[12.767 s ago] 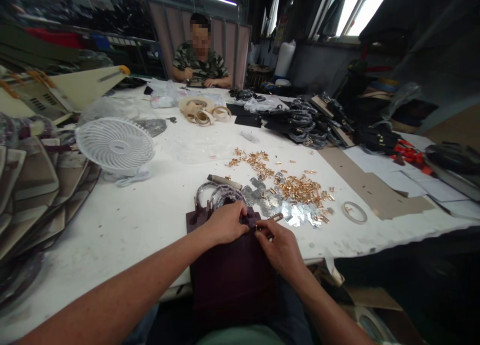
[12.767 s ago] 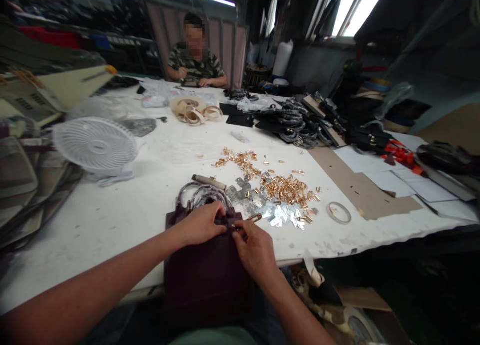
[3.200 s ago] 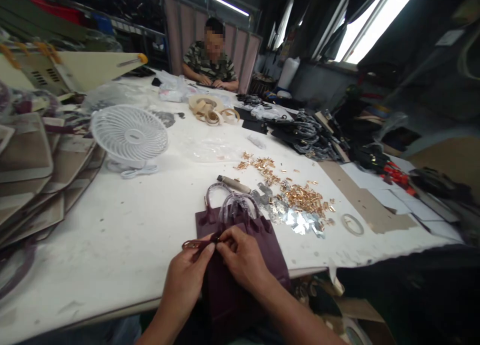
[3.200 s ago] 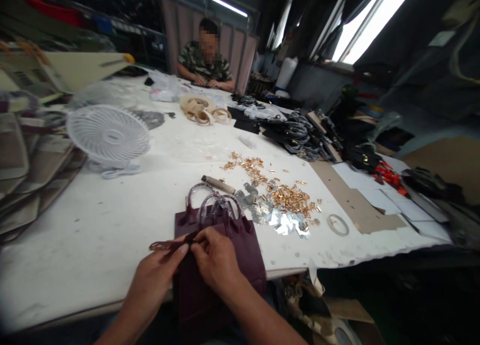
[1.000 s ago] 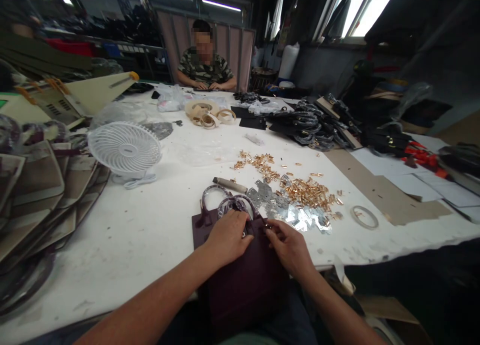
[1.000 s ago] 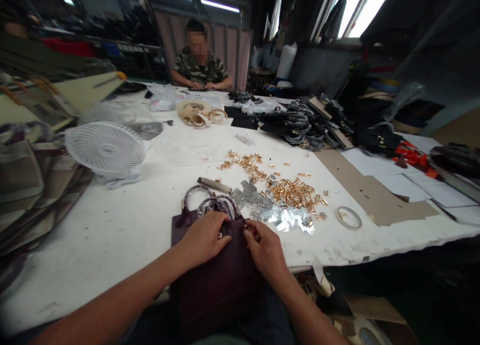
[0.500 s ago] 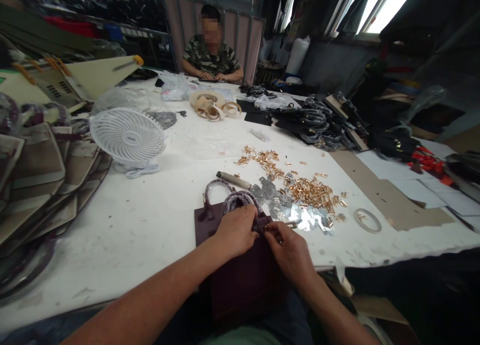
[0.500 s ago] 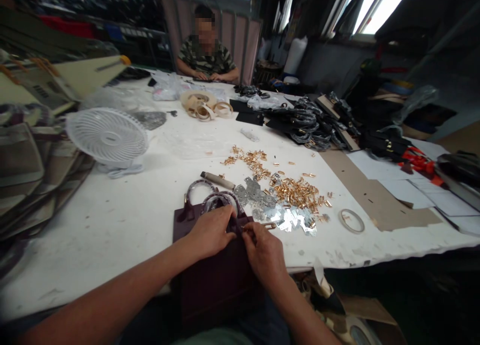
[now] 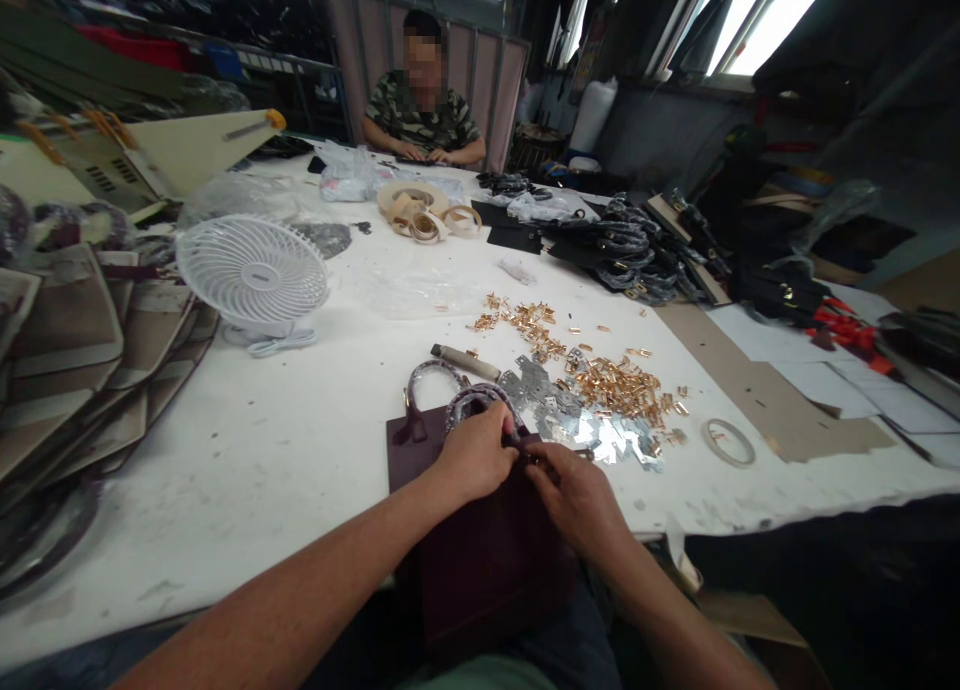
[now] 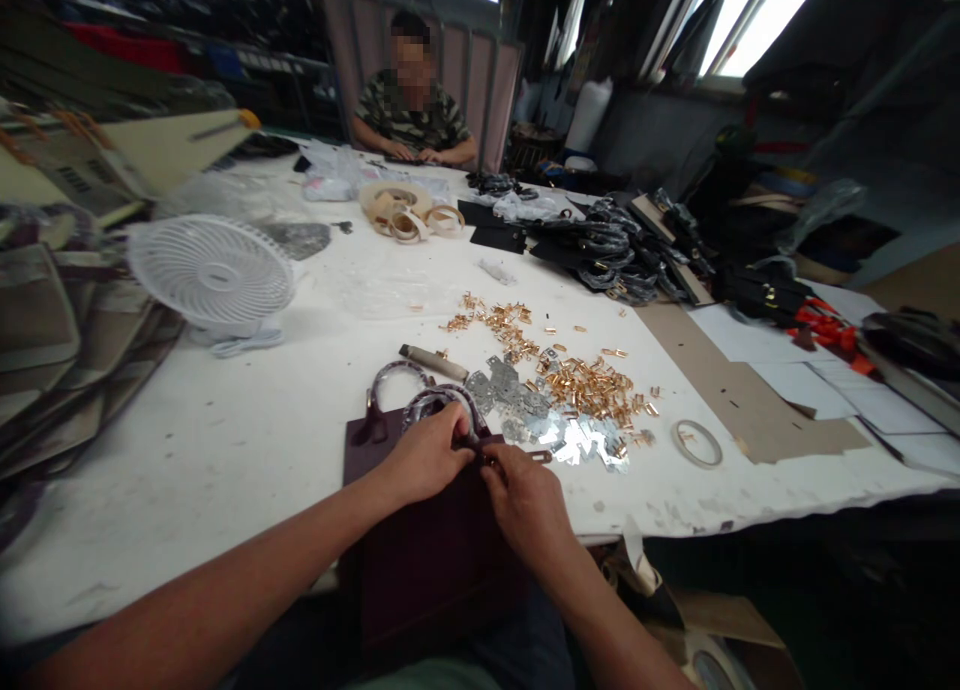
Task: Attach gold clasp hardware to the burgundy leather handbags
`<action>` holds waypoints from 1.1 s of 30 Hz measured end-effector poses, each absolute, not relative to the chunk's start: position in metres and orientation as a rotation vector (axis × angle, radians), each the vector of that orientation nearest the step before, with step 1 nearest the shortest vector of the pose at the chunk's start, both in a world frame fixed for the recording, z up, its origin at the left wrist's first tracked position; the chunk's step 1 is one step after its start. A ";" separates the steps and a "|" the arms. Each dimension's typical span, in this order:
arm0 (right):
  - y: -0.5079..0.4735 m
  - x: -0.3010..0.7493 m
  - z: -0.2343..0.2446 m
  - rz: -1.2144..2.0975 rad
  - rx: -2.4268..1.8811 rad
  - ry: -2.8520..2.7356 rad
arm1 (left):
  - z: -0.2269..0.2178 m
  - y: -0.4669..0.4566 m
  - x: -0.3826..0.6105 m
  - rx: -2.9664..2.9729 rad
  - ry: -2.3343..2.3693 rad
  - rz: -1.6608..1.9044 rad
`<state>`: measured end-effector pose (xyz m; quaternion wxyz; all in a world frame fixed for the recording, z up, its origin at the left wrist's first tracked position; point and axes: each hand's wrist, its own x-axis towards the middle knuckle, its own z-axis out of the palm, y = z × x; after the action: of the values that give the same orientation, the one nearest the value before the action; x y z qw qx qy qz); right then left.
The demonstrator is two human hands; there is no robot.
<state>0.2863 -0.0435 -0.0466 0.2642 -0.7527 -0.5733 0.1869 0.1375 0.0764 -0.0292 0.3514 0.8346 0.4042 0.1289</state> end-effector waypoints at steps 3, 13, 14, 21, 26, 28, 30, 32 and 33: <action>-0.044 0.291 -0.042 0.574 -2.006 -1.542 | -0.026 0.075 0.140 2.115 1.051 0.383; -0.037 0.296 -0.026 0.699 -1.983 -1.575 | -0.019 0.063 0.144 2.068 0.963 0.517; -0.036 0.297 -0.025 0.698 -1.974 -1.581 | -0.019 0.063 0.143 2.072 0.947 0.518; -0.036 0.296 -0.027 0.791 -1.902 -1.442 | -0.016 0.067 0.142 2.079 0.868 0.518; -0.033 0.307 -0.027 0.902 -1.909 -1.210 | -0.006 0.065 0.140 2.086 0.807 0.535; -0.031 0.313 -0.026 0.902 -1.941 -1.256 | -0.003 0.066 0.139 2.095 0.783 0.539; -0.029 0.317 -0.025 0.908 -1.963 -1.316 | -0.003 0.068 0.138 2.112 0.762 0.521; -0.026 0.319 -0.023 0.925 -1.957 -1.341 | -0.004 0.069 0.136 2.156 0.750 0.487; -0.025 0.320 -0.023 0.926 -1.952 -1.347 | -0.005 0.068 0.135 2.192 0.748 0.478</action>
<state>0.3198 -0.0252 -0.0227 0.2931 -0.7330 -0.5059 0.3476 0.1347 0.0679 -0.0047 0.3786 0.8578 0.2928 0.1872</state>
